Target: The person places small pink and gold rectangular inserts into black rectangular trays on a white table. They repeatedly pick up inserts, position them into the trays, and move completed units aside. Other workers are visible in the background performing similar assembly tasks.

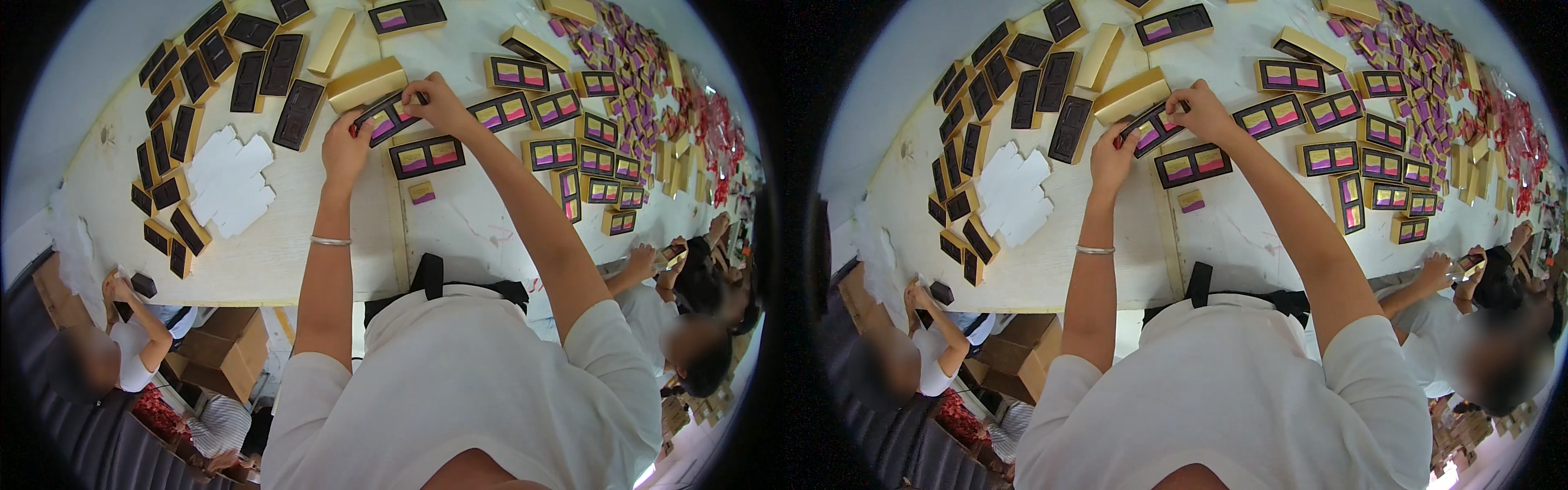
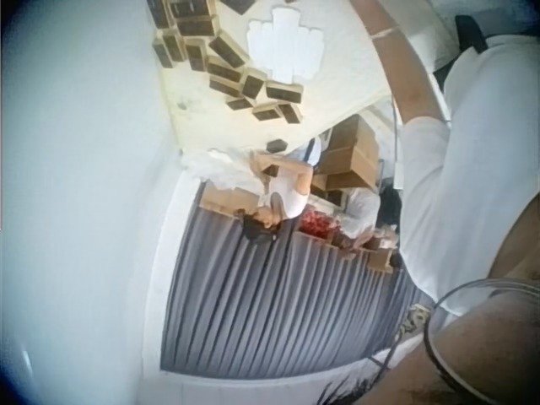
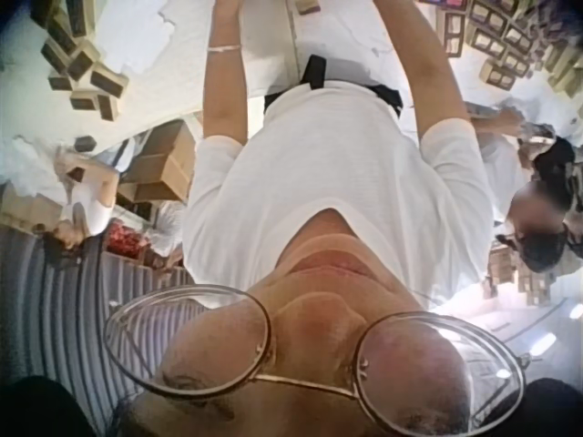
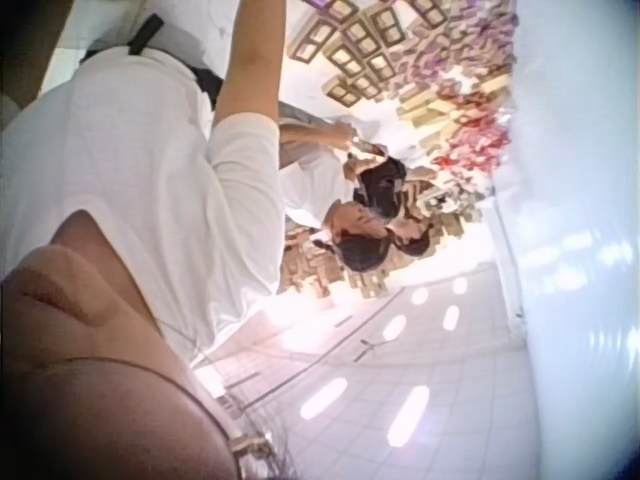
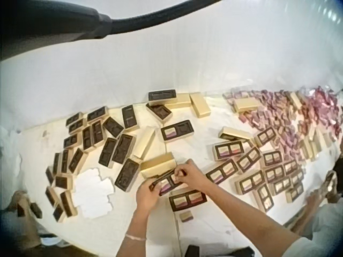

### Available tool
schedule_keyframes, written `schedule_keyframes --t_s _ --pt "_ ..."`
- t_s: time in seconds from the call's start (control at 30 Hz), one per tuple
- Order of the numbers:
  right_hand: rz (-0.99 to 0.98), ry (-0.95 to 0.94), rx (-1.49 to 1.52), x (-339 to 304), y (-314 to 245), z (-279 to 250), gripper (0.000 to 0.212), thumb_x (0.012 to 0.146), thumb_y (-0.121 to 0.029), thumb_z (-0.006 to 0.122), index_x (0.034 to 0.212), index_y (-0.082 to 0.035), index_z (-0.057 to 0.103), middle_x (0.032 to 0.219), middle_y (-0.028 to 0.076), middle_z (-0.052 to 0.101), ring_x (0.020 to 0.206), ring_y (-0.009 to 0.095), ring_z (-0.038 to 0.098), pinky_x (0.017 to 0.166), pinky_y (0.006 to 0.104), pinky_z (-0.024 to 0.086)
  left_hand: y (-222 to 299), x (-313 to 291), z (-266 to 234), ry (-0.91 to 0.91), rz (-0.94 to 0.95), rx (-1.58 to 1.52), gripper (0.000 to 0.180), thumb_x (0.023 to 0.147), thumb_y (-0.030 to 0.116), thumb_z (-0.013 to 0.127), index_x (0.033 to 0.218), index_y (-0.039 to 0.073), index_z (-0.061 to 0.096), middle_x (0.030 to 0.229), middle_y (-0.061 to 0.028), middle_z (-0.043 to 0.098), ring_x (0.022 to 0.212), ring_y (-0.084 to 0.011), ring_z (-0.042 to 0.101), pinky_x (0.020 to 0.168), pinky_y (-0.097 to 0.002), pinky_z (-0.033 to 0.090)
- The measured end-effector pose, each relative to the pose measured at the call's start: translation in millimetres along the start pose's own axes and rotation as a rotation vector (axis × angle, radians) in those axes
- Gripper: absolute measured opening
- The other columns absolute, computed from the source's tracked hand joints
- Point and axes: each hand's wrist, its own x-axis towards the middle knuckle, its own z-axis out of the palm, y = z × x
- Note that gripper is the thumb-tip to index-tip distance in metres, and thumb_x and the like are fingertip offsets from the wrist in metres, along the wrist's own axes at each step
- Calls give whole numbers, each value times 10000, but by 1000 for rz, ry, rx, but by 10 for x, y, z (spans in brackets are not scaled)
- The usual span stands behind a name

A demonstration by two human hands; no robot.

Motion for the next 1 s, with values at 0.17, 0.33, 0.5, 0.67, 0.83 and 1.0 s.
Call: schedule_keyframes --t_s 0.17,0.33,0.5,0.67,0.83,1.0 --pt "4 46 -109 21 -65 29 161 653 -105 690 778 -99 588 850 105 465 838 277 489 735 337 433 -138 65 47 -23 12 -96 298 773 288 619 989 82 615 802 -100 608 724 -237 577 660 -333 446" --pt "-114 71 -134 -85 126 -105 167 691 -87 675 818 -73 568 818 83 449 765 230 470 695 308 416 -28 25 189 -33 69 -105 289 774 284 618 986 87 615 820 -96 608 739 -235 576 664 -333 445" --pt "-42 -80 -105 -236 263 -589 96 752 -84 612 837 -72 568 839 108 480 819 251 500 737 324 428 259 -15 507 -34 58 -170 270 779 282 609 976 97 615 823 -84 599 768 -252 574 697 -351 452" --pt "-74 -25 -331 -295 312 -609 135 746 -87 614 872 -91 566 858 105 493 814 280 529 718 348 443 375 19 522 -94 61 -89 279 780 300 605 978 103 613 815 -79 594 772 -244 567 697 -351 448" --pt "-55 73 -305 -370 212 -613 207 735 -89 646 921 -74 556 942 125 507 860 299 535 746 351 442 433 -46 341 -64 96 -49 322 771 293 618 1040 118 592 789 -69 580 731 -242 552 670 -355 442" --pt "-351 245 -348 -232 -72 -434 364 722 -101 651 1060 -76 517 1238 153 439 1090 334 457 870 373 417 115 -73 -59 287 137 104 532 759 238 632 1241 133 432 940 -105 610 850 -272 581 724 -368 461"
